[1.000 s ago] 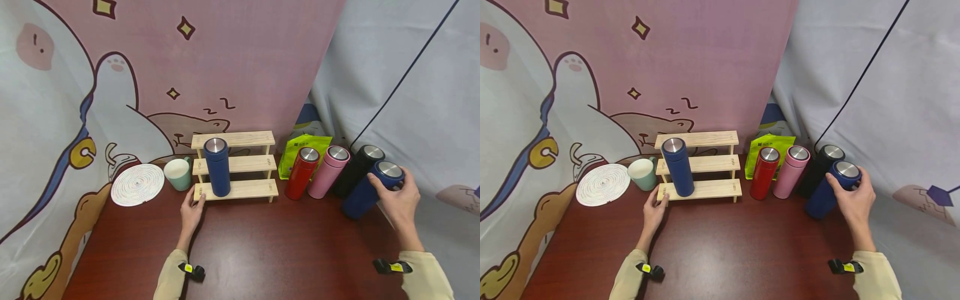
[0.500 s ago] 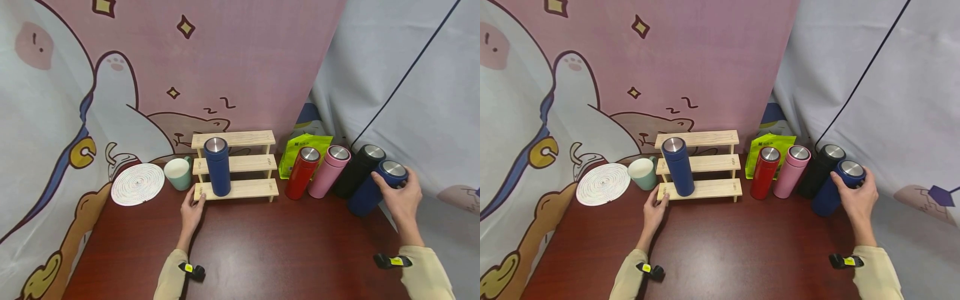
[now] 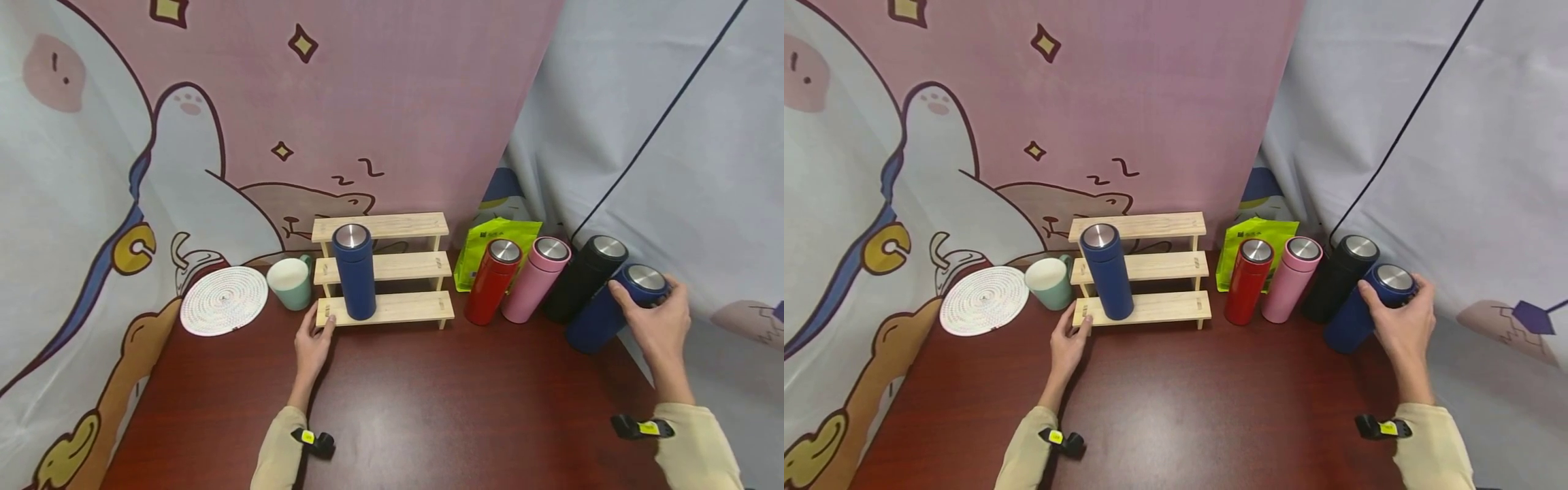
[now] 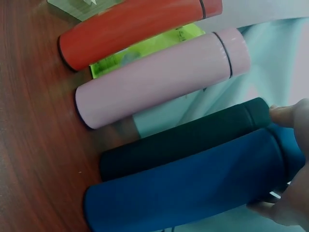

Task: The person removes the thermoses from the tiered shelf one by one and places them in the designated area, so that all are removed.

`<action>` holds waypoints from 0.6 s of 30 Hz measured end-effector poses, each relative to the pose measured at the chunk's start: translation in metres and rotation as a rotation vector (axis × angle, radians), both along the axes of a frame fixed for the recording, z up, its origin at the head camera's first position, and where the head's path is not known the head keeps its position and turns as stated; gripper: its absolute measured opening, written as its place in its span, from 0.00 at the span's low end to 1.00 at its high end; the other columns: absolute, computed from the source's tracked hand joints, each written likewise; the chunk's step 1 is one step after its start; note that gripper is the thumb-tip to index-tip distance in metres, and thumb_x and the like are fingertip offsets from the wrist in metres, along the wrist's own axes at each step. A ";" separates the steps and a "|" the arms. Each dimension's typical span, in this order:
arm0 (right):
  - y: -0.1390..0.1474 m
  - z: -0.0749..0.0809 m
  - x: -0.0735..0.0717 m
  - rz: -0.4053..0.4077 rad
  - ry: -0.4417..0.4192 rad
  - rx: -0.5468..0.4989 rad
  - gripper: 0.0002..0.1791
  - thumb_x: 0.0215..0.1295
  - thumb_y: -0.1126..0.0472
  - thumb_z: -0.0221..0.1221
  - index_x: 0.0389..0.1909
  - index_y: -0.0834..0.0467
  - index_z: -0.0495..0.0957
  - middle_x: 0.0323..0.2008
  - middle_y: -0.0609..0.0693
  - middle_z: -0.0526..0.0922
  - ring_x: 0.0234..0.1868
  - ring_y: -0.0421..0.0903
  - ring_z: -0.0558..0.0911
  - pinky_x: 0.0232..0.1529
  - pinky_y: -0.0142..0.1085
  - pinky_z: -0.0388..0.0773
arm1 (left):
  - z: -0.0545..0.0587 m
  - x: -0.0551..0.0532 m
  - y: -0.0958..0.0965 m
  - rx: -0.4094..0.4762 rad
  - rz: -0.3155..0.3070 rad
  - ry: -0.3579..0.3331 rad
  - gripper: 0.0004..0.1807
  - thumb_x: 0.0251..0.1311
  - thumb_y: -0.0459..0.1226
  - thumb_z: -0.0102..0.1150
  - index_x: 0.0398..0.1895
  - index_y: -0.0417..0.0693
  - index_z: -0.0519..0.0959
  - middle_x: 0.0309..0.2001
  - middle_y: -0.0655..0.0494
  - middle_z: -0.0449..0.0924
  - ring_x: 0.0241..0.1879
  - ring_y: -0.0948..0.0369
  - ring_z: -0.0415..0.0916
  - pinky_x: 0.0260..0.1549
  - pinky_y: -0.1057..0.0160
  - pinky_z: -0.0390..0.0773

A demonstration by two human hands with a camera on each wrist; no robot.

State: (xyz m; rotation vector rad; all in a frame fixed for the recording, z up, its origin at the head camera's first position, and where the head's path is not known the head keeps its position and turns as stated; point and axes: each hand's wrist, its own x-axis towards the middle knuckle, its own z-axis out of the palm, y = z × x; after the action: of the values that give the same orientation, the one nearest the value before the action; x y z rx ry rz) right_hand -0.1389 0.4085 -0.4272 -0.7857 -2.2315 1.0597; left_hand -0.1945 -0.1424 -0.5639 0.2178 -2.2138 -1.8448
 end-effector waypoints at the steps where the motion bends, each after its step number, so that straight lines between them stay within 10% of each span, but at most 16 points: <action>1: -0.002 0.003 0.000 0.001 0.037 0.016 0.43 0.61 0.45 0.68 0.74 0.48 0.60 0.70 0.54 0.70 0.66 0.53 0.69 0.62 0.31 0.64 | 0.001 0.000 0.000 -0.001 -0.001 -0.006 0.32 0.69 0.39 0.63 0.75 0.44 0.67 0.71 0.38 0.69 0.69 0.45 0.69 0.62 0.41 0.75; 8: -0.017 0.033 -0.004 0.054 0.288 0.115 0.37 0.58 0.53 0.71 0.69 0.47 0.68 0.57 0.34 0.72 0.67 0.41 0.73 0.66 0.25 0.62 | -0.025 -0.011 -0.005 0.014 0.005 0.007 0.33 0.68 0.44 0.64 0.75 0.50 0.67 0.72 0.43 0.69 0.71 0.48 0.68 0.63 0.41 0.74; 18: -0.067 0.067 -0.024 0.219 0.284 0.115 0.37 0.62 0.51 0.69 0.71 0.48 0.66 0.67 0.54 0.75 0.70 0.47 0.73 0.70 0.29 0.63 | -0.022 -0.007 -0.004 0.004 0.017 0.014 0.33 0.66 0.48 0.66 0.74 0.56 0.70 0.71 0.45 0.71 0.68 0.48 0.71 0.61 0.43 0.76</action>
State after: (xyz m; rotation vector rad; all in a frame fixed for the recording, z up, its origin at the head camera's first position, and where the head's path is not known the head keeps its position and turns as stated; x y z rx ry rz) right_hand -0.1626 0.3418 -0.3602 -0.3232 -2.1418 1.0583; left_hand -0.2020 -0.1465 -0.5858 0.2226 -2.1924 -1.8368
